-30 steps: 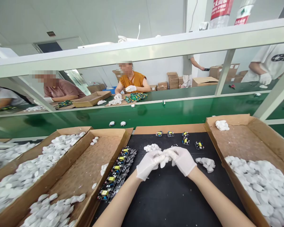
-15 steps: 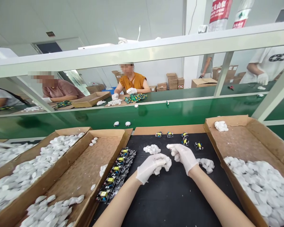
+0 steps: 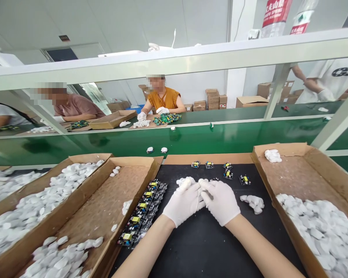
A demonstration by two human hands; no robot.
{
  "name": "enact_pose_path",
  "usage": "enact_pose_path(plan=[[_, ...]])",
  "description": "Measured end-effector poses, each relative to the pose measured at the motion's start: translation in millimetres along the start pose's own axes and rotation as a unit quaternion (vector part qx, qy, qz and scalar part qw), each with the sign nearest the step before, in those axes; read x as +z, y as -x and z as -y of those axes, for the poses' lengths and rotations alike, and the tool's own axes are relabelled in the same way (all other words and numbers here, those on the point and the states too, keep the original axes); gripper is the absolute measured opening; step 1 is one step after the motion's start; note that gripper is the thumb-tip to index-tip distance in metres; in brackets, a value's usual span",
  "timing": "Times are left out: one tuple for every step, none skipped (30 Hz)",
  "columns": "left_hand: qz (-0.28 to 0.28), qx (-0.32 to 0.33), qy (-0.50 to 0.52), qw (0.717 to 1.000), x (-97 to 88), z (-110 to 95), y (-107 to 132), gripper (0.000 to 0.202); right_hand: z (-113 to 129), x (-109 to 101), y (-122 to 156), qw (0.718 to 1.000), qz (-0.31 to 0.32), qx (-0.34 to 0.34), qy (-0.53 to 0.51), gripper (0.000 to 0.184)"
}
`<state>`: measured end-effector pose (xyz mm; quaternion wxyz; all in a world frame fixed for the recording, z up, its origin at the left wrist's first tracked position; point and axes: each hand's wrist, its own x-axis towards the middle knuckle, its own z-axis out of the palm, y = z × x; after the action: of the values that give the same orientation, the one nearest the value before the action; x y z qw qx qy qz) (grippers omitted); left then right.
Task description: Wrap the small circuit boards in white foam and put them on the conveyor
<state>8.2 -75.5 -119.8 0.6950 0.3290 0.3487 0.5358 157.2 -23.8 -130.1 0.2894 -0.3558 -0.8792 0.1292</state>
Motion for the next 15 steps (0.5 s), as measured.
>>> enact_pose_path(plan=[[-0.005, 0.023, -0.047, 0.999, 0.6, 2, 1, 0.027, 0, 0, 0, 1.0, 0.019, -0.012, 0.019, 0.045], [-0.008, 0.05, -0.11, 0.993, 1.6, 4, 2, 0.023, 0, 1, 0, 0.999, 0.038, -0.022, 0.03, 0.05], [-0.011, 0.078, -0.176, 0.981, 3.0, 6, 3, 0.023, 0, 1, 0, 0.998, 0.051, -0.029, 0.035, 0.051], [-0.014, 0.106, -0.241, 0.965, 4.7, 8, 3, 0.024, 0, 1, 0, 0.997, 0.056, -0.03, 0.036, 0.048], [-0.013, 0.129, -0.293, 0.947, 6.5, 9, 4, 0.026, -1, 1, -1, 0.997, 0.056, -0.029, 0.033, 0.042], [-0.009, 0.145, -0.326, 0.934, 8.2, 10, 4, 0.027, -3, 1, -1, 0.998, 0.055, -0.025, 0.026, 0.035], [-0.001, 0.152, -0.334, 0.93, 9.4, 10, 4, 0.027, -6, 0, -2, 0.999, 0.048, -0.018, 0.011, 0.03], [0.009, 0.155, -0.332, 0.93, 9.9, 10, 4, 0.026, -9, -2, -3, 0.999, 0.036, -0.007, -0.012, 0.026], [0.019, 0.152, -0.329, 0.932, 9.6, 9, 3, 0.026, -14, -4, -5, 0.999, 0.015, 0.01, -0.038, 0.025], [0.021, 0.138, -0.31, 0.94, 8.5, 8, 2, 0.026, -19, -8, -7, 0.997, -0.016, 0.034, -0.063, 0.025], [0.017, 0.115, -0.279, 0.953, 6.7, 7, 1, 0.028, -26, -12, -8, 0.993, -0.057, 0.066, -0.085, 0.025], [0.01, 0.09, -0.246, 0.965, 4.5, 7, -1, 0.031, -32, -16, -10, 0.985, -0.101, 0.101, -0.101, 0.026], [-0.006, 0.062, -0.207, 0.976, 2.1, 7, -2, 0.035, -39, -19, -12, 0.975, -0.139, 0.133, -0.112, 0.028], [-0.027, 0.037, -0.169, 0.985, -0.1, 8, -4, 0.041, -45, -22, -13, 0.966, -0.167, 0.158, -0.12, 0.031], [-0.049, 0.018, -0.137, 0.989, -1.9, 9, -6, 0.048, -51, -23, -15, 0.96, -0.18, 0.177, -0.119, 0.034]])
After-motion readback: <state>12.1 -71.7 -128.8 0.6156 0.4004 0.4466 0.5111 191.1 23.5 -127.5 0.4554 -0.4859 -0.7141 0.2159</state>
